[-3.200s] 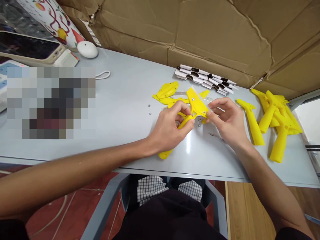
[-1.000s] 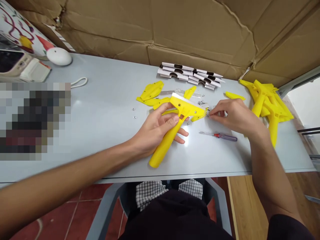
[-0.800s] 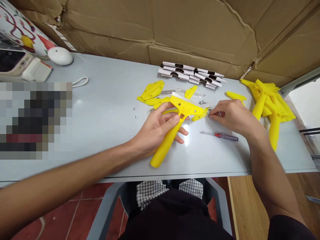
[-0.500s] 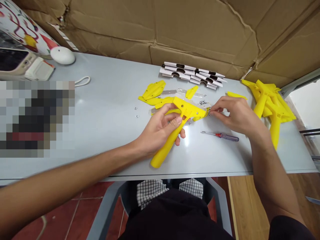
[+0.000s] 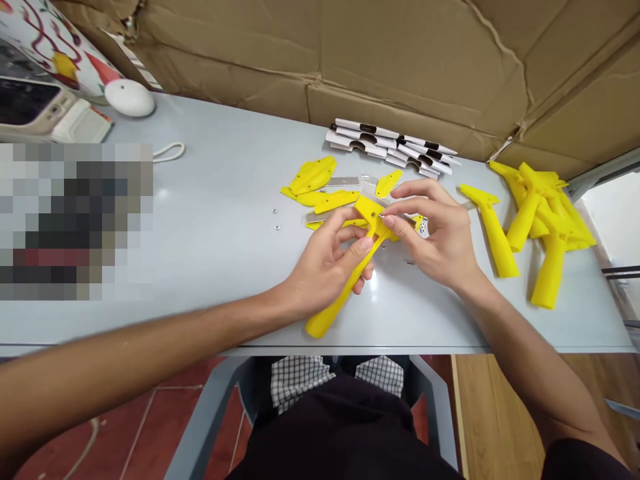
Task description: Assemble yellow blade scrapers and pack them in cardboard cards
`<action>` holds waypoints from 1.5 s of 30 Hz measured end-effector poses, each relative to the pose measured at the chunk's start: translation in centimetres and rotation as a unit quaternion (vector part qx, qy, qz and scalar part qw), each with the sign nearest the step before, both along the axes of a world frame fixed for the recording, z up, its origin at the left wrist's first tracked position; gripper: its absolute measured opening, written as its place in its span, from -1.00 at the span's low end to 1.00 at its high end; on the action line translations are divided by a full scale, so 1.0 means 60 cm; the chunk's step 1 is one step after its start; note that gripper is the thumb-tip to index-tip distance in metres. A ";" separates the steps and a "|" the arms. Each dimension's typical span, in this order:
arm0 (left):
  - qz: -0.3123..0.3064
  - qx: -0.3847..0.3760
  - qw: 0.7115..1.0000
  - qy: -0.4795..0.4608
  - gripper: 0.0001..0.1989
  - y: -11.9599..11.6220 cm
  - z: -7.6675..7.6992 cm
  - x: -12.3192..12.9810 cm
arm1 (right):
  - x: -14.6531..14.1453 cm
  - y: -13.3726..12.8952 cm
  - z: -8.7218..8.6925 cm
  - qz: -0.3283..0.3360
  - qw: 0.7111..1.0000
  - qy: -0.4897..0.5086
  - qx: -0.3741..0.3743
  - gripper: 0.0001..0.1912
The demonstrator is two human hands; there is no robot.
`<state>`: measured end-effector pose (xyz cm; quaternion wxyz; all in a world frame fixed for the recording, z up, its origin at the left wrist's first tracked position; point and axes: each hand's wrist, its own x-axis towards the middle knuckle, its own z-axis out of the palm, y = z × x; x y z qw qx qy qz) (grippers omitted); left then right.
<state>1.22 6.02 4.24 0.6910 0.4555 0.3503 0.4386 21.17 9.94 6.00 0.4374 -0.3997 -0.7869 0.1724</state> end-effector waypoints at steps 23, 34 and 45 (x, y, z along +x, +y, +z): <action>0.002 0.010 0.998 0.056 -0.68 -0.010 0.004 0.005 | -0.014 -0.021 0.025 -0.035 0.997 -0.071 -0.002 -0.94; -0.016 0.005 0.998 0.063 -0.67 -0.007 0.003 0.002 | -0.018 -0.014 0.022 -0.030 0.968 0.095 -0.228 -0.82; -0.024 -0.005 1.000 0.003 -0.73 -0.001 -0.004 -0.005 | 0.103 -0.057 0.048 0.037 0.983 -0.171 -0.063 -0.87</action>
